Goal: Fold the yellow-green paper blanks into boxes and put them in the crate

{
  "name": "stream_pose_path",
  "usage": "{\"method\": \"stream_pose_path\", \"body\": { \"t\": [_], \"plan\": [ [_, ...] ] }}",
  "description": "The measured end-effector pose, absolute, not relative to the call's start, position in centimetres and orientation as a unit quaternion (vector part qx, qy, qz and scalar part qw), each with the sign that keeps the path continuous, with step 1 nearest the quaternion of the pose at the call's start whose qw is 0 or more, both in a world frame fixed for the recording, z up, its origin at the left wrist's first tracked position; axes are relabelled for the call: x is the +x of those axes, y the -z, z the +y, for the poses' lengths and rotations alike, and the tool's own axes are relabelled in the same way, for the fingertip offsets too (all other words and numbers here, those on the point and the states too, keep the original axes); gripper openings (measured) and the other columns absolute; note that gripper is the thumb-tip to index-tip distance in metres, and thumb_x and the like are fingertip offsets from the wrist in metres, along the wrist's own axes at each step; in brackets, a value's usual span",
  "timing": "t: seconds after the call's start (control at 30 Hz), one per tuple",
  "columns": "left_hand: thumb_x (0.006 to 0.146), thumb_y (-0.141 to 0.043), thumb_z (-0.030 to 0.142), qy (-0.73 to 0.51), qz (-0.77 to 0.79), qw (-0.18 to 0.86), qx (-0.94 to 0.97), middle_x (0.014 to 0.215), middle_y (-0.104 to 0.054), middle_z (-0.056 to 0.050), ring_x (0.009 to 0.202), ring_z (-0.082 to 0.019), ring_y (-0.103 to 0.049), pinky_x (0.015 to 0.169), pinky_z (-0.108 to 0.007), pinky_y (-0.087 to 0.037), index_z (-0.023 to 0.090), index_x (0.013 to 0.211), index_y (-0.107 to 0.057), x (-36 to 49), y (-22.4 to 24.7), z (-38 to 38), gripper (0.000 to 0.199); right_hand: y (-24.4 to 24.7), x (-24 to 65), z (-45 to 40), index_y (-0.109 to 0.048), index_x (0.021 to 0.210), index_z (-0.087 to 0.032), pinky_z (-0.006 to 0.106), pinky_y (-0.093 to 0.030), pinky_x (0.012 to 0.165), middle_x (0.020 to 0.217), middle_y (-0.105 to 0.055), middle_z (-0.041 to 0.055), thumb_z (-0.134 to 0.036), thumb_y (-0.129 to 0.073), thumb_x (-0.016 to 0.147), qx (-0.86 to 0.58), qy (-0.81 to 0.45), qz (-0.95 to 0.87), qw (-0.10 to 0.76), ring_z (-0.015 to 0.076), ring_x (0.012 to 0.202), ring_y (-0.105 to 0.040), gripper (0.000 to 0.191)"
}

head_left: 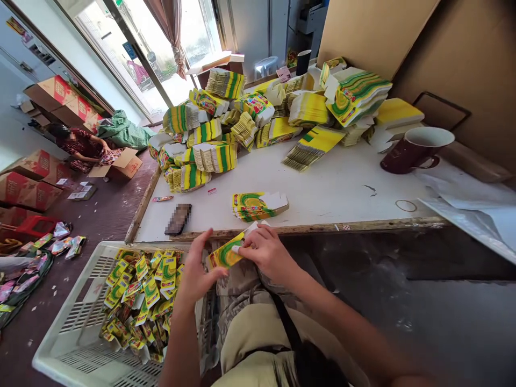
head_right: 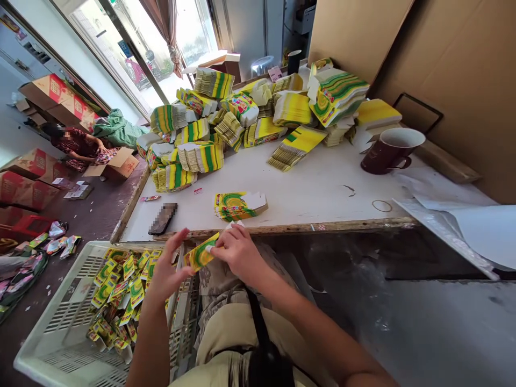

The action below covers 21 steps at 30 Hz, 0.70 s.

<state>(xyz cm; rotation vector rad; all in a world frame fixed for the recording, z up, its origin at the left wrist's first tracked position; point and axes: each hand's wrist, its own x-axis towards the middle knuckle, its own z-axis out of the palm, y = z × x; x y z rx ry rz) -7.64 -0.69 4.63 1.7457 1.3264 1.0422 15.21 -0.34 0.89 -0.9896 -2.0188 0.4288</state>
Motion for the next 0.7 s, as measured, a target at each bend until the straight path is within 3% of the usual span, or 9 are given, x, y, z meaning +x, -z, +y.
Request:
{"method": "stream_pose_path", "body": {
  "t": [0.07, 0.13, 0.2, 0.27, 0.37, 0.47, 0.57, 0.7],
  "plan": [
    [0.056, -0.092, 0.041, -0.291, 0.519, 0.356, 0.721, 0.132, -0.065, -0.013, 0.122, -0.035, -0.06, 0.104, -0.047, -0.046, 0.024, 0.131, -0.061, -6.7, -4.5, -1.0, 0.083, -0.9, 14.8, -0.8, -0.075, 0.101, -0.035, 0.052, -0.026, 0.116, 0.092, -0.068, 0.0025, -0.021, -0.054, 0.097, -0.353, -0.158, -0.821, 0.421, 0.0222, 0.107, -0.056, 0.025],
    [0.062, -0.087, 0.033, -0.234, 0.533, 0.354, 0.732, 0.112, -0.073, -0.008, 0.1, -0.03, -0.069, 0.087, -0.041, -0.054, 0.024, 0.122, -0.064, -5.5, -3.6, -1.3, 0.065, -0.7, 14.5, -1.1, -0.072, 0.111, -0.034, 0.056, -0.02, 0.12, 0.112, -0.068, 0.0051, -0.025, -0.062, 0.093, -0.355, -0.179, -0.793, 0.461, 0.0263, 0.125, -0.051, 0.023],
    [0.065, -0.083, 0.031, -0.239, 0.563, 0.321, 0.723, 0.095, -0.074, -0.003, 0.081, -0.024, -0.069, 0.072, -0.034, -0.053, 0.024, 0.115, -0.064, -4.3, -2.4, -1.5, 0.054, -0.2, 14.3, -1.1, -0.063, 0.128, -0.029, 0.059, -0.022, 0.119, 0.137, -0.057, 0.0109, -0.035, -0.071, 0.085, -0.411, -0.232, -0.708, 0.526, 0.0322, 0.137, -0.042, 0.045],
    [0.063, -0.084, 0.033, -0.266, 0.579, 0.276, 0.72, 0.092, -0.072, -0.002, 0.079, -0.023, -0.068, 0.069, -0.033, -0.052, 0.023, 0.114, -0.061, -3.4, -1.4, -1.6, 0.057, 0.4, 14.1, -0.8, -0.052, 0.14, -0.024, 0.058, -0.029, 0.116, 0.147, -0.049, 0.0153, -0.044, -0.076, 0.078, -0.465, -0.324, -0.593, 0.572, 0.0344, 0.139, -0.04, 0.069],
    [0.065, -0.084, 0.036, -0.281, 0.557, 0.239, 0.744, 0.103, -0.072, -0.006, 0.089, -0.026, -0.07, 0.076, -0.035, -0.054, 0.023, 0.12, -0.056, -2.4, -0.5, -1.8, 0.062, 1.1, 13.7, -0.4, -0.054, 0.136, -0.025, 0.051, -0.046, 0.106, 0.138, -0.059, 0.0132, -0.049, -0.073, 0.079, -0.429, -0.557, -0.449, 0.551, 0.0301, 0.125, -0.056, 0.065],
    [0.072, -0.081, 0.035, -0.288, 0.517, 0.236, 0.771, 0.125, -0.067, -0.012, 0.107, -0.029, -0.069, 0.086, -0.039, -0.054, 0.024, 0.135, -0.045, -2.0, 0.0, -1.9, 0.073, 1.4, 13.3, -0.1, -0.063, 0.125, -0.027, 0.044, -0.053, 0.099, 0.123, -0.07, 0.0084, -0.055, -0.073, 0.078, -0.318, -0.738, -0.359, 0.476, 0.0261, 0.114, -0.065, 0.056],
    [0.073, -0.081, 0.034, -0.283, 0.496, 0.237, 0.786, 0.138, -0.059, -0.015, 0.118, -0.031, -0.065, 0.092, -0.042, -0.054, 0.026, 0.145, -0.034, -2.0, 0.3, -1.9, 0.087, 1.5, 13.3, 0.1, -0.068, 0.118, -0.027, 0.042, -0.051, 0.101, 0.115, -0.073, 0.006, -0.061, -0.079, 0.07, -0.28, -0.772, -0.34, 0.458, 0.0252, 0.114, -0.066, 0.06],
    [0.073, -0.081, 0.035, -0.304, 0.514, 0.231, 0.768, 0.13, -0.062, -0.014, 0.106, -0.028, -0.068, 0.084, -0.038, -0.055, 0.026, 0.145, -0.035, -2.2, 0.4, -1.7, 0.086, 1.4, 13.6, 0.1, -0.069, 0.116, -0.024, 0.044, -0.054, 0.096, 0.115, -0.073, 0.0091, -0.077, -0.067, 0.071, -0.272, -0.778, -0.323, 0.466, 0.0276, 0.11, -0.067, 0.069]
  ]
}}
